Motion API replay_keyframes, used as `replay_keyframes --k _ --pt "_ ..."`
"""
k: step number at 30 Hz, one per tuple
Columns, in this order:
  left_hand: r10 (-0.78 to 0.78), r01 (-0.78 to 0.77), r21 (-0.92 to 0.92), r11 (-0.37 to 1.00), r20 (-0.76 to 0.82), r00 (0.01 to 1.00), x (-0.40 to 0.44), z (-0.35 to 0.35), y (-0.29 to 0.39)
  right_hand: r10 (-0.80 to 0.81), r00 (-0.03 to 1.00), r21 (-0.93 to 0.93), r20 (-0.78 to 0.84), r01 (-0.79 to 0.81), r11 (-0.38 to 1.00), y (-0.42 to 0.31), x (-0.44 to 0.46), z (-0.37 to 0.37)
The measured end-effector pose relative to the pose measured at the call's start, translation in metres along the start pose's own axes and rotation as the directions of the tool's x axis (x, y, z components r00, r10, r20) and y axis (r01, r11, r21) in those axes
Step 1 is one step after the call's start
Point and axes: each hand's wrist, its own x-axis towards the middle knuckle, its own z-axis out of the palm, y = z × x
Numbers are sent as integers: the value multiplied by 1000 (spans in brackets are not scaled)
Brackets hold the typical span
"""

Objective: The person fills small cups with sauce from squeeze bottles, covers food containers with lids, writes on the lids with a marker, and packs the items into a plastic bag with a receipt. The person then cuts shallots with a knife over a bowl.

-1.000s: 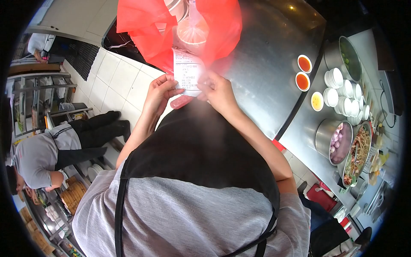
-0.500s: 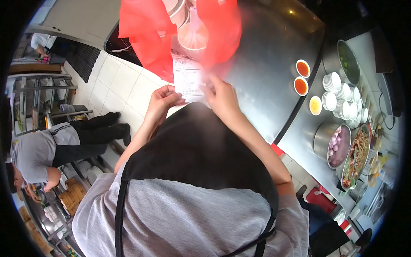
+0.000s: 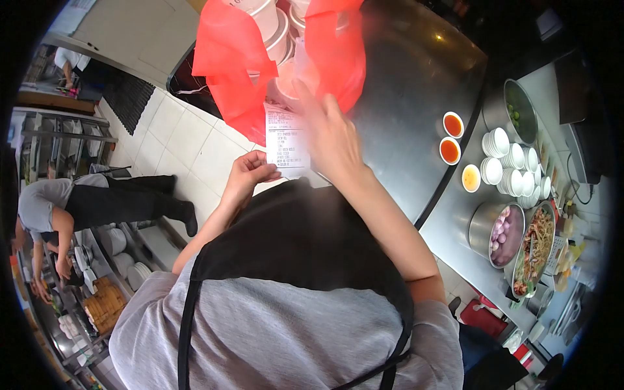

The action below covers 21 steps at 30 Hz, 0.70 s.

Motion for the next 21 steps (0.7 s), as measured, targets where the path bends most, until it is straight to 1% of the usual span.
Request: replay_keyframes --k 1,2,4,5,6,7,8,9,10,11,13,15,16,17,19,21 --pt "4 -4 6 1000 7 1000 0 1 1 -12 999 65 -33 14 998 0 8 -1" --pt "26 -26 -3 1000 20 999 0 3 2 -18 999 61 -38 21 998 5 16 -1" --pt "38 -38 5 999 23 999 -1 5 3 6 1000 -88 -23 -8 996 24 35 -5" --pt "44 -44 17 999 25 999 0 6 4 87 995 -122 -58 -94 988 33 42 -9" --pt "15 -16 15 1000 33 999 0 5 5 219 975 -170 -40 -222 960 41 46 -18" --pt "27 -28 18 999 44 999 1 4 3 348 937 -217 -31 -346 913 49 50 -27" --pt "56 -57 19 998 29 998 3 4 1 345 937 -219 -48 -347 912 54 51 -33" --pt "85 -86 21 996 15 996 4 4 1 361 931 -258 -47 -360 896 60 51 -36" --pt "62 -62 6 998 10 998 3 4 2 378 924 -297 -48 -375 878 65 52 -38" --pt "72 -72 12 997 24 997 4 4 3 379 923 -296 -66 -381 876 63 52 -38" --pt "46 -47 19 999 17 999 7 0 -1 210 977 -309 -42 -212 927 53 53 -33" --pt "56 -56 8 998 32 998 9 -1 0 163 986 -376 22 -143 916 61 58 -14" --pt "53 -54 15 998 29 998 9 0 2 189 979 -404 71 -145 903 62 58 -9" --pt "51 -52 20 998 25 998 9 0 4 192 979 -406 60 -152 901 66 59 -6" --pt "56 -57 32 998 36 998 11 -1 4 260 957 -484 128 -169 859 76 60 1" --pt "44 -46 88 995 23 999 11 0 6 263 955 -469 133 -173 866 72 66 -5"
